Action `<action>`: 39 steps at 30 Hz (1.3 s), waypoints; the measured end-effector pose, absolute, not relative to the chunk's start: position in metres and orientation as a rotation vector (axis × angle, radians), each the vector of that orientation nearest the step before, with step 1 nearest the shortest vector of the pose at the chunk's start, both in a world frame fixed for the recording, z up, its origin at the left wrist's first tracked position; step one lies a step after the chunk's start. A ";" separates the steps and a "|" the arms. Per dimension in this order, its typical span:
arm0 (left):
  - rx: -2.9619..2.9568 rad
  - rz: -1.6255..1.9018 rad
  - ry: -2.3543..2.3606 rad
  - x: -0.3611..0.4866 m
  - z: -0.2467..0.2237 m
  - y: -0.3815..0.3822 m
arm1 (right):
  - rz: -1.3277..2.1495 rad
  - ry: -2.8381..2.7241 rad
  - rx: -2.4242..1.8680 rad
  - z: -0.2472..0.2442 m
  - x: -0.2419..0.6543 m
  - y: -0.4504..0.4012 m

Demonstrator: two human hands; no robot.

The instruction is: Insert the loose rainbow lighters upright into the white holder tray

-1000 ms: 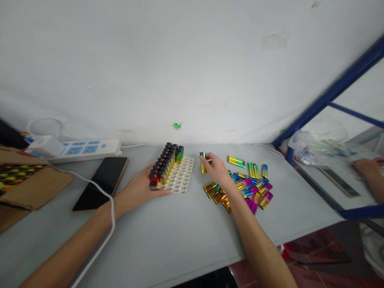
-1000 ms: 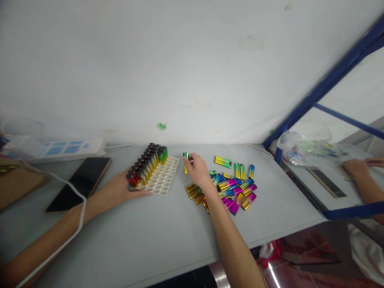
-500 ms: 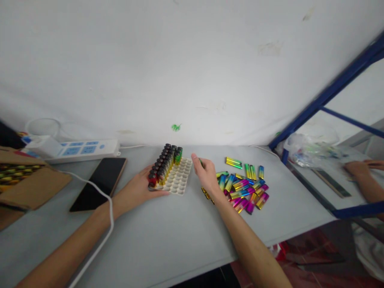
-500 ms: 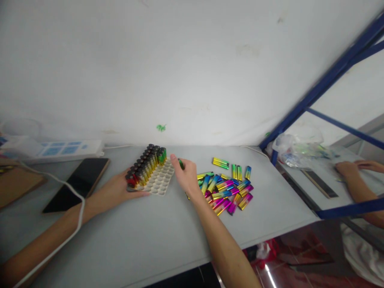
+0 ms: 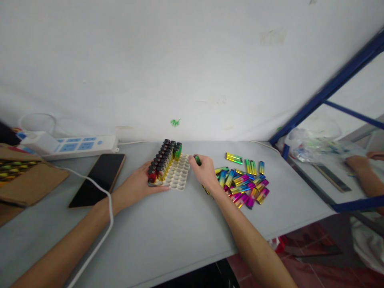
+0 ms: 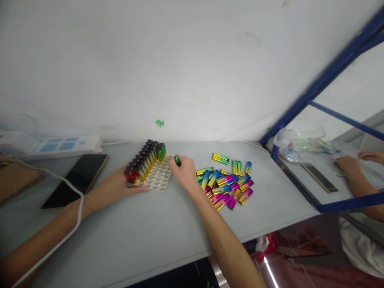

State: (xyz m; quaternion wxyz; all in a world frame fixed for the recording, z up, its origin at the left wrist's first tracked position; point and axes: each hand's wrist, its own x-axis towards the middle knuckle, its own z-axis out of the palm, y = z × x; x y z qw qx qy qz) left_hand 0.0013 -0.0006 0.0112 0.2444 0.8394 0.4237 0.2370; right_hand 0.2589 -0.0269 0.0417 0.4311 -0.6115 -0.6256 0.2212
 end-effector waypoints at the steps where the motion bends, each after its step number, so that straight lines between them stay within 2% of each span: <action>1: 2.290 0.651 1.151 0.001 0.011 0.000 | 0.553 -1.561 -1.525 0.041 0.259 -0.027; 13: 2.238 0.646 1.176 0.003 0.015 -0.002 | 0.511 -1.571 -1.538 0.037 0.260 -0.025; 17: 2.252 0.656 1.151 0.002 0.011 -0.001 | 0.527 -1.685 -1.424 0.035 0.258 -0.027; 23: 2.269 0.718 1.088 0.002 0.010 -0.001 | 0.331 -1.803 -1.443 0.036 0.255 -0.031; 33: 2.243 0.666 1.138 0.002 0.013 -0.004 | 0.332 -1.863 -1.377 0.027 0.249 -0.018; 39: 2.275 0.686 1.119 0.003 0.012 -0.004 | 0.271 -1.971 -1.506 0.015 0.242 -0.010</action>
